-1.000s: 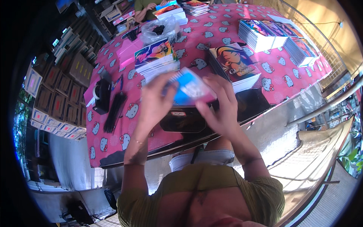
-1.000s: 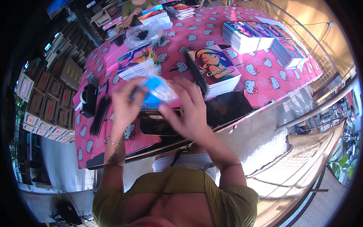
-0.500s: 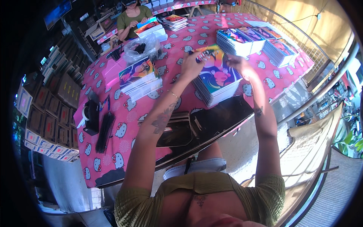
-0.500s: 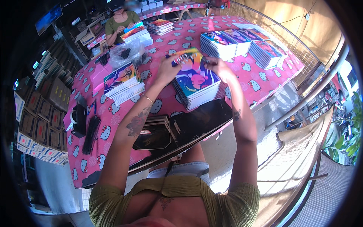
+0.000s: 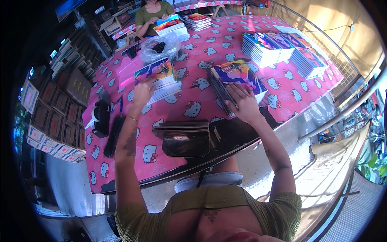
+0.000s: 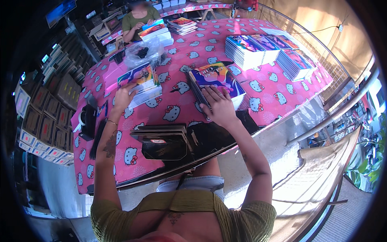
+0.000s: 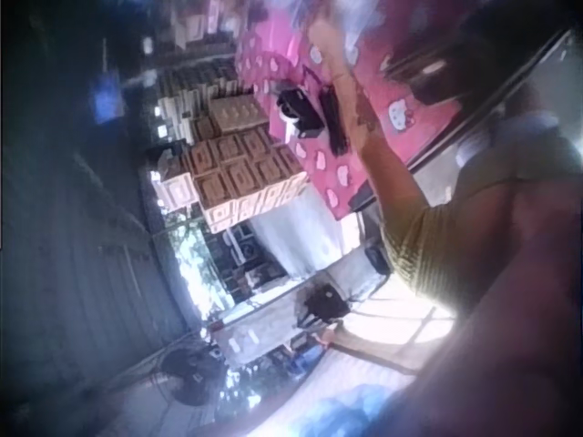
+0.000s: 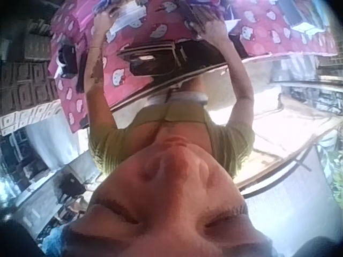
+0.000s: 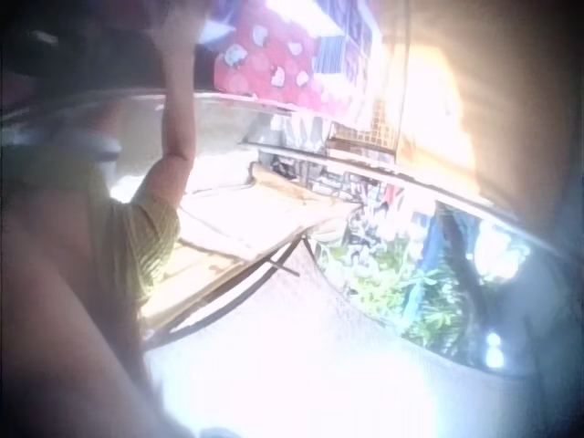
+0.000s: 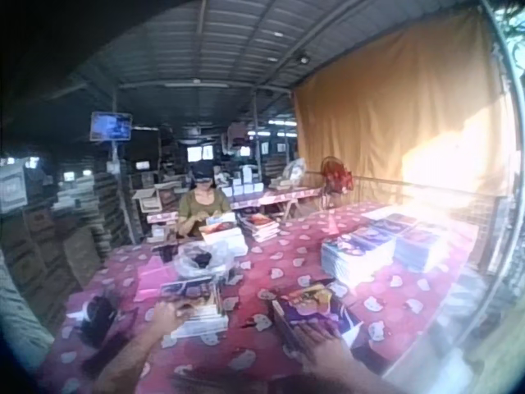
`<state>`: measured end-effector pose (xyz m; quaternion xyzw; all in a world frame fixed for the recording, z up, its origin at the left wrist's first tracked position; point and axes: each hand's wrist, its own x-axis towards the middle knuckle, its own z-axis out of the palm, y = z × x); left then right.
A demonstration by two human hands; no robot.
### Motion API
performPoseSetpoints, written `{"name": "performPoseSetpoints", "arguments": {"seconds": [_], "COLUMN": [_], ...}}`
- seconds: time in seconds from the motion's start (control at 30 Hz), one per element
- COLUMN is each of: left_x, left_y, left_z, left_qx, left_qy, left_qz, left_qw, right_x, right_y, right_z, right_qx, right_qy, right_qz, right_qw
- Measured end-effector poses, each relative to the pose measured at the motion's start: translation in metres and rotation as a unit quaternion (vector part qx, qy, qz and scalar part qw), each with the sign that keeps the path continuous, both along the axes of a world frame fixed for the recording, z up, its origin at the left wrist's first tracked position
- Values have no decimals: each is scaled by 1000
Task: The person places blue spiral binding strips onto stacks of printed notebook pages, aligns them by hand, and then stacks the assembled notebook blocks onto a larger pile on a table.
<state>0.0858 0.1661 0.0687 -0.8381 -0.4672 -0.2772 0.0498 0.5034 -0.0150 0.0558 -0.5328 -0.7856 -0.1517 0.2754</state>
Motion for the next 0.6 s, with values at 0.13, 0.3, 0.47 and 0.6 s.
{"name": "performPoseSetpoints", "arguments": {"seconds": [0.13,0.3,0.47,0.6], "left_x": [-6,-21,-7,-8], "left_y": [6,5,0,-32], "left_z": [-26,-27,-17,-6], "left_qx": [127,144,89,173], "left_qy": [61,57,41,16], "left_qz": [0,22,30,64], "left_qw": [990,988,995,983], "right_x": [4,-23,-70,-90], "right_y": [4,-8,-33,-47], "right_z": [-8,10,28,21], "right_qx": [5,35,31,-1], "right_qy": [15,16,115,181], "right_qz": [-3,-5,88,153], "right_qw": [1000,999,989,972]}}
